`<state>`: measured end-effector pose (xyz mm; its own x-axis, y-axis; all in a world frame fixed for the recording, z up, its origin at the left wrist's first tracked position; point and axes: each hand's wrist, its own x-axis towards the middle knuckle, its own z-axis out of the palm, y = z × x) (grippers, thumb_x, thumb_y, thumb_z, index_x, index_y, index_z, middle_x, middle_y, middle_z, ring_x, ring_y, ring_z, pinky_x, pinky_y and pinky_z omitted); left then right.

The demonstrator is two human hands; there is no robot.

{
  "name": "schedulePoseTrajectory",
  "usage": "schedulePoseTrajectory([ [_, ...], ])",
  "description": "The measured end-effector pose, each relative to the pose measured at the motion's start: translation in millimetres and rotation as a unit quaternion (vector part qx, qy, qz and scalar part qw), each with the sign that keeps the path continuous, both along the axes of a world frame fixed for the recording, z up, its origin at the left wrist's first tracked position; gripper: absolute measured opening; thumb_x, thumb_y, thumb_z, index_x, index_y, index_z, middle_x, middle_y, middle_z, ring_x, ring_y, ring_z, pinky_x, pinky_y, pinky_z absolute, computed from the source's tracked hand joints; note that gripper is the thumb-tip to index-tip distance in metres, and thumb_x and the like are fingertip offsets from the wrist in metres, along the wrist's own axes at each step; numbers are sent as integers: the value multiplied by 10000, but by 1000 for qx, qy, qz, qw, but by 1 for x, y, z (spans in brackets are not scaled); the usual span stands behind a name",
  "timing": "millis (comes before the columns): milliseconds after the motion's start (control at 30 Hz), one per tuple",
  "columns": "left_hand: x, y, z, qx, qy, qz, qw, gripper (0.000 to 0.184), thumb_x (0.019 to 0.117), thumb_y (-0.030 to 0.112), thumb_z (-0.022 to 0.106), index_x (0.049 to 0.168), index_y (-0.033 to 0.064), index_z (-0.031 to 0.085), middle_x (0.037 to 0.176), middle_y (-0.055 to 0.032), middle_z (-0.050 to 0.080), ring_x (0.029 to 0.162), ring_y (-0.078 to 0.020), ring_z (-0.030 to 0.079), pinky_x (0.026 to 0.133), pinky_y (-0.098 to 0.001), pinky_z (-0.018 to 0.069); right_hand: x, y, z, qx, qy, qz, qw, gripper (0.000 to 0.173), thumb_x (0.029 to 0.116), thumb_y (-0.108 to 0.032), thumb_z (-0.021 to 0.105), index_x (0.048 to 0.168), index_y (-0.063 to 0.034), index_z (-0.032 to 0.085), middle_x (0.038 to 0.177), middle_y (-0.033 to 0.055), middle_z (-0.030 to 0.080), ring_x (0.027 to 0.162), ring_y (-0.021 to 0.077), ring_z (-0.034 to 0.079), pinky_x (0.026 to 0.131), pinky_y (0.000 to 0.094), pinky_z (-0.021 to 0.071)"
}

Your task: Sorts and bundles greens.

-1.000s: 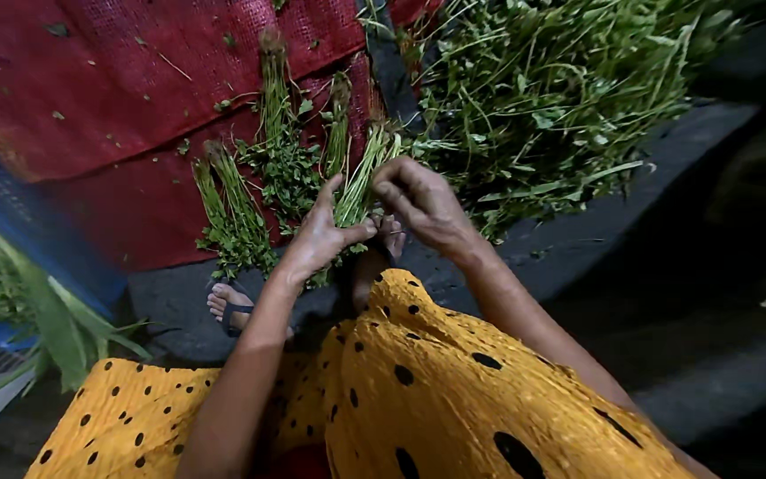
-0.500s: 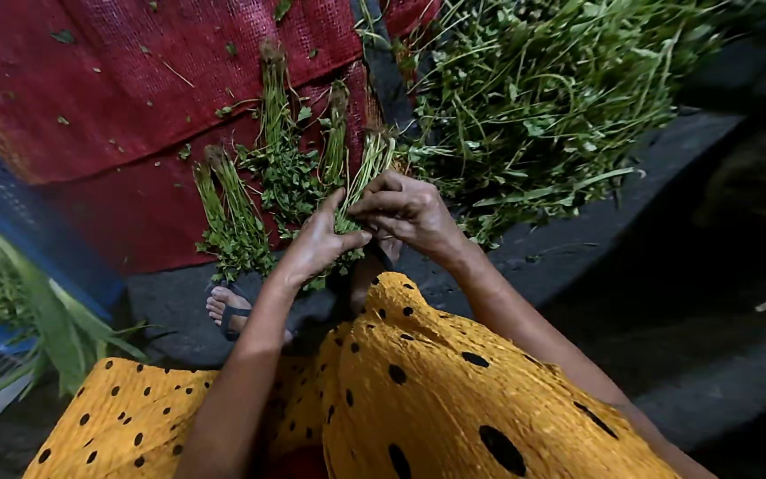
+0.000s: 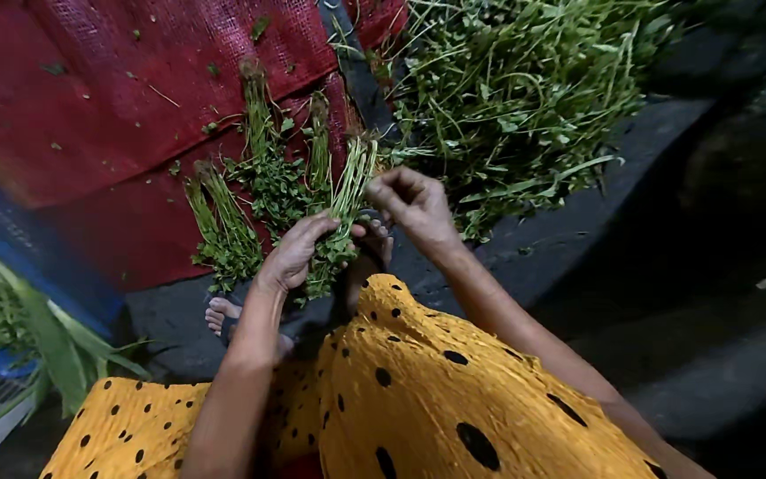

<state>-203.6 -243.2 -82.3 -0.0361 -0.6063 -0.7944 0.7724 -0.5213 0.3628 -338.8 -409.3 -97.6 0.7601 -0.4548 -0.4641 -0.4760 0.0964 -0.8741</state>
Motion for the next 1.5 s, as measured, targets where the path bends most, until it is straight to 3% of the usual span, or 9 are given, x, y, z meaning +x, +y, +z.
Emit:
schedulePoseTrajectory([
  [133, -4, -7, -2, 14, -23, -42, 999, 224, 1072, 82, 436, 1245, 52, 574, 911, -42, 639, 705, -116, 635, 661, -285, 590, -5, 12, -3, -86, -8, 110, 990, 215, 971, -201, 704, 1128, -60, 663, 819, 70, 681, 610, 145, 633, 541, 313, 557],
  [333, -6, -19, 10, 51, -46, -20, 997, 284, 1110, 154, 374, 1317, 86, 557, 823, -1, 553, 628, -86, 544, 593, -238, 532, -1, -19, -10, -133, 56, -146, 979, 282, 1074, -202, 485, 1238, 12, 568, 968, 85, 640, 696, 124, 631, 617, 319, 572],
  [600, -7, -24, 20, 17, -106, -68, 992, 245, 1101, 142, 392, 1268, 53, 548, 836, -14, 535, 690, -102, 562, 656, -259, 539, 14, 6, -4, -367, 85, 95, 921, 572, 1010, -566, 533, 1021, 0, 615, 757, 140, 622, 591, 324, 629, 469, 508, 470],
  [833, 2, -16, 29, -17, -92, -25, 995, 267, 1102, 134, 362, 1275, 62, 552, 794, 3, 538, 640, -85, 550, 619, -236, 538, 4, -54, -14, -263, 192, -160, 932, 483, 1118, -354, 330, 1193, 65, 559, 906, 188, 618, 816, 290, 639, 786, 496, 531],
  [900, 3, -15, 26, -3, -132, -50, 990, 279, 1109, 152, 357, 1295, 59, 543, 797, -6, 536, 649, -92, 551, 615, -242, 531, -4, -61, -8, -290, 173, -185, 923, 437, 1119, -349, 330, 1202, 29, 532, 915, 127, 599, 800, 211, 624, 773, 417, 531],
  [1100, -1, -21, 27, -20, -162, -111, 980, 289, 1106, 199, 374, 1283, 72, 564, 844, -21, 563, 706, -119, 584, 655, -288, 554, 13, -13, 6, -276, 161, 32, 947, 697, 1017, -653, 417, 1249, -10, 557, 841, 168, 650, 690, 363, 654, 561, 576, 516],
  [1200, 0, -22, 34, -53, -108, -80, 990, 263, 1089, 168, 382, 1239, 61, 571, 791, -1, 539, 660, -90, 566, 621, -245, 543, 26, -17, -20, -290, 159, 18, 943, 557, 1092, -495, 355, 1050, -6, 617, 727, 159, 615, 664, 359, 641, 591, 567, 491],
  [1367, 6, -10, 36, -62, -38, 1, 997, 240, 1082, 140, 416, 1238, 55, 576, 788, -6, 561, 636, -88, 576, 602, -236, 560, 15, -64, -15, -294, 225, -122, 921, 527, 1118, -387, 306, 1198, 60, 574, 927, 231, 645, 868, 367, 667, 806, 561, 524],
  [1500, 3, -14, 34, -31, -109, 16, 993, 194, 1052, 97, 536, 1225, 36, 597, 842, -50, 644, 664, -107, 615, 595, -236, 558, -9, -49, 15, -279, 98, -84, 952, 294, 1085, -246, 482, 1218, 12, 530, 938, 135, 618, 739, 195, 614, 658, 375, 536],
])
